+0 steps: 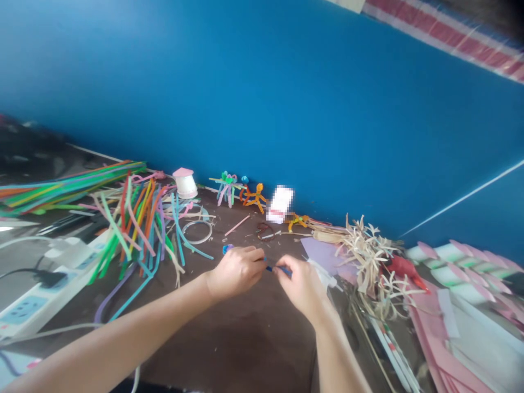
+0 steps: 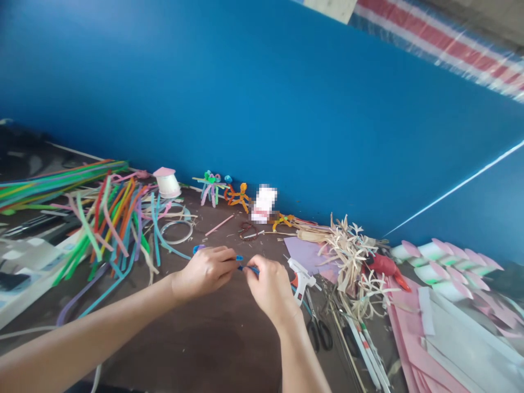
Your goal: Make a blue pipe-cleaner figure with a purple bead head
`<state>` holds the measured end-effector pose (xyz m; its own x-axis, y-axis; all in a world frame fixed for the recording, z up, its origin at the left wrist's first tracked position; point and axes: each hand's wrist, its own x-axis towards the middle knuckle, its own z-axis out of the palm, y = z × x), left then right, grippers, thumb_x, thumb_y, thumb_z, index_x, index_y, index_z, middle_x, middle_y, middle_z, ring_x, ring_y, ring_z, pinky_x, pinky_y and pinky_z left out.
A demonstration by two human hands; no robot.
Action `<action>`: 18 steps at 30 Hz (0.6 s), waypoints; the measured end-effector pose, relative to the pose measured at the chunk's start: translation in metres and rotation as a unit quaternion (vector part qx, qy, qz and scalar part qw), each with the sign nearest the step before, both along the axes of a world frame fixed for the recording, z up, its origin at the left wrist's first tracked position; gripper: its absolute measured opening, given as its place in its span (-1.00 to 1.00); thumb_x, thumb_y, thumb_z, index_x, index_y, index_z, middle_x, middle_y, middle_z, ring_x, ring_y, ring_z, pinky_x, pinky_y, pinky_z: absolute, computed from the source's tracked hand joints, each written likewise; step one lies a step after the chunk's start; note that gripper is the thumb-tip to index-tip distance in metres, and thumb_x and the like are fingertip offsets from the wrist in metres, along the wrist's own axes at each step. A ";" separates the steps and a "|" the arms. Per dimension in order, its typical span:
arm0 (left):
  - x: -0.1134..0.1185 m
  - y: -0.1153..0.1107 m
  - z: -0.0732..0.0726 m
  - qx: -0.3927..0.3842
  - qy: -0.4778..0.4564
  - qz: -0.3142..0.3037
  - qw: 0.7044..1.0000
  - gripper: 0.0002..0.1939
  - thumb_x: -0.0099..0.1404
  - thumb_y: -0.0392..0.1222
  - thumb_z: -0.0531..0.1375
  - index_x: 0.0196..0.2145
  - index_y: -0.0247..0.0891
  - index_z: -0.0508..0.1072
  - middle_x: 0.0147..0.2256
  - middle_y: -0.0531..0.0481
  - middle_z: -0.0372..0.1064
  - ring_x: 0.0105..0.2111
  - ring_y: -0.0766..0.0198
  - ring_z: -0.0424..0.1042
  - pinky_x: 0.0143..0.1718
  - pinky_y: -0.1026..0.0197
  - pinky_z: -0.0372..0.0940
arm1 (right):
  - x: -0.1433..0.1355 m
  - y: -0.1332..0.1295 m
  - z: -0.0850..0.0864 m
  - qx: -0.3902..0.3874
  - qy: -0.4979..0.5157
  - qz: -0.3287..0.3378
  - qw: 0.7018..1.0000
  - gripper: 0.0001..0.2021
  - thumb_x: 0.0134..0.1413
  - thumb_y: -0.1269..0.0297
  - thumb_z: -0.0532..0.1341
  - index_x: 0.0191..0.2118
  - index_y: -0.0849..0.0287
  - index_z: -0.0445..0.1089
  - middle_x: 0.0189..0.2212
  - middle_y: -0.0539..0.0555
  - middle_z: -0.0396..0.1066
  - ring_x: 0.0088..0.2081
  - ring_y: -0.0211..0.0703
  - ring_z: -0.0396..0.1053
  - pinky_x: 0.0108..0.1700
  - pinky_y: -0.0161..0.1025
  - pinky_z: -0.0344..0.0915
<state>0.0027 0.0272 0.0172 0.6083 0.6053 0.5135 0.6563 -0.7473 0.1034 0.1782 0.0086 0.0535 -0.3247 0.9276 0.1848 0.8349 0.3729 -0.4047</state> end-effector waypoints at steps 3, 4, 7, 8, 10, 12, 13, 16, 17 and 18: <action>-0.002 0.000 0.002 -0.040 -0.042 -0.042 0.997 -0.80 0.19 -0.29 0.01 -0.40 -0.24 0.44 -0.43 0.00 0.33 -0.43 0.32 0.31 -0.43 0.31 0.18 | 0.005 0.008 0.000 -0.028 0.091 0.012 0.995 -0.89 -0.02 0.29 0.10 -0.44 0.15 0.35 -0.56 -0.05 0.37 -0.50 -0.28 0.29 -0.44 -0.40 0.11; -0.002 0.000 0.002 -0.061 -0.067 -0.050 0.995 -0.80 0.19 -0.29 0.02 -0.38 -0.23 0.44 -0.42 0.00 0.33 -0.42 0.33 0.32 -0.42 0.32 0.19 | 0.006 0.010 -0.001 -0.044 0.118 0.018 0.992 -0.88 -0.03 0.28 0.10 -0.45 0.16 0.35 -0.57 -0.05 0.36 -0.50 -0.28 0.28 -0.44 -0.41 0.12; -0.001 -0.002 0.002 -0.129 -0.168 -0.064 0.975 -0.81 0.17 -0.30 0.05 -0.35 -0.24 0.46 -0.40 -0.01 0.34 -0.40 0.36 0.34 -0.40 0.36 0.21 | 0.008 0.016 -0.006 -0.096 0.178 0.034 0.979 -0.81 0.00 0.22 0.09 -0.48 0.20 0.34 -0.59 -0.07 0.31 -0.50 -0.30 0.25 -0.43 -0.42 0.14; 0.000 -0.003 0.001 -0.147 -0.202 -0.065 0.966 -0.82 0.15 -0.32 0.06 -0.36 -0.25 0.46 -0.41 -0.01 0.34 -0.41 0.37 0.35 -0.39 0.37 0.21 | 0.009 0.017 -0.008 -0.111 0.188 0.034 0.975 -0.79 0.01 0.21 0.07 -0.49 0.20 0.33 -0.61 -0.08 0.29 -0.53 -0.31 0.23 -0.45 -0.43 0.13; 0.003 -0.004 0.000 -0.172 -0.256 -0.060 0.949 -0.83 0.13 -0.36 0.07 -0.39 -0.27 0.46 -0.43 -0.02 0.34 -0.42 0.37 0.34 -0.39 0.37 0.22 | 0.009 0.016 -0.012 -0.133 0.189 0.023 0.973 -0.75 0.05 0.18 0.04 -0.50 0.21 0.32 -0.67 -0.10 0.23 -0.60 -0.35 0.18 -0.50 -0.43 0.10; 0.006 -0.005 0.000 -0.179 -0.289 -0.047 0.939 -0.83 0.12 -0.37 0.07 -0.43 -0.28 0.46 -0.46 -0.01 0.33 -0.43 0.36 0.33 -0.41 0.36 0.22 | 0.008 0.013 -0.016 -0.142 0.175 0.003 0.974 -0.71 0.08 0.17 0.00 -0.52 0.21 0.31 -0.72 -0.11 0.17 -0.66 -0.37 0.12 -0.56 -0.44 0.05; 0.008 -0.005 -0.001 -0.179 -0.299 -0.038 0.937 -0.83 0.12 -0.38 0.07 -0.44 -0.28 0.45 -0.46 -0.01 0.33 -0.44 0.36 0.33 -0.41 0.35 0.21 | 0.007 0.011 -0.017 -0.141 0.164 -0.006 0.976 -0.70 0.08 0.18 -0.01 -0.52 0.21 0.31 -0.73 -0.11 0.17 -0.67 -0.37 0.12 -0.57 -0.44 0.04; 0.010 -0.004 -0.001 -0.173 -0.309 -0.017 0.935 -0.83 0.11 -0.40 0.07 -0.45 -0.29 0.45 -0.47 -0.01 0.33 -0.43 0.36 0.32 -0.41 0.34 0.20 | 0.004 0.006 -0.017 -0.122 0.131 -0.019 0.984 -0.70 0.09 0.21 -0.03 -0.49 0.20 0.35 -0.70 -0.08 0.25 -0.65 -0.35 0.18 -0.57 -0.44 0.04; 0.010 -0.004 -0.001 -0.172 -0.308 -0.013 0.936 -0.83 0.11 -0.40 0.07 -0.45 -0.29 0.45 -0.47 -0.01 0.33 -0.43 0.36 0.32 -0.40 0.34 0.20 | 0.003 0.004 -0.017 -0.109 0.115 -0.022 0.987 -0.70 0.09 0.23 -0.03 -0.48 0.19 0.37 -0.69 -0.08 0.27 -0.64 -0.34 0.21 -0.56 -0.43 0.05; 0.011 -0.003 0.000 -0.172 -0.306 -0.008 0.936 -0.83 0.10 -0.41 0.07 -0.45 -0.29 0.45 -0.46 0.00 0.33 -0.43 0.36 0.32 -0.40 0.34 0.19 | 0.002 0.003 -0.016 -0.094 0.099 -0.027 0.990 -0.71 0.09 0.24 -0.03 -0.47 0.18 0.38 -0.68 -0.07 0.30 -0.62 -0.33 0.23 -0.54 -0.43 0.06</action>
<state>0.0133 0.0240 0.0167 0.2750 0.7920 0.5451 0.3840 -0.6103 0.6929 0.1799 0.0116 0.0374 -0.2485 0.9666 0.0630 0.7492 0.2330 -0.6201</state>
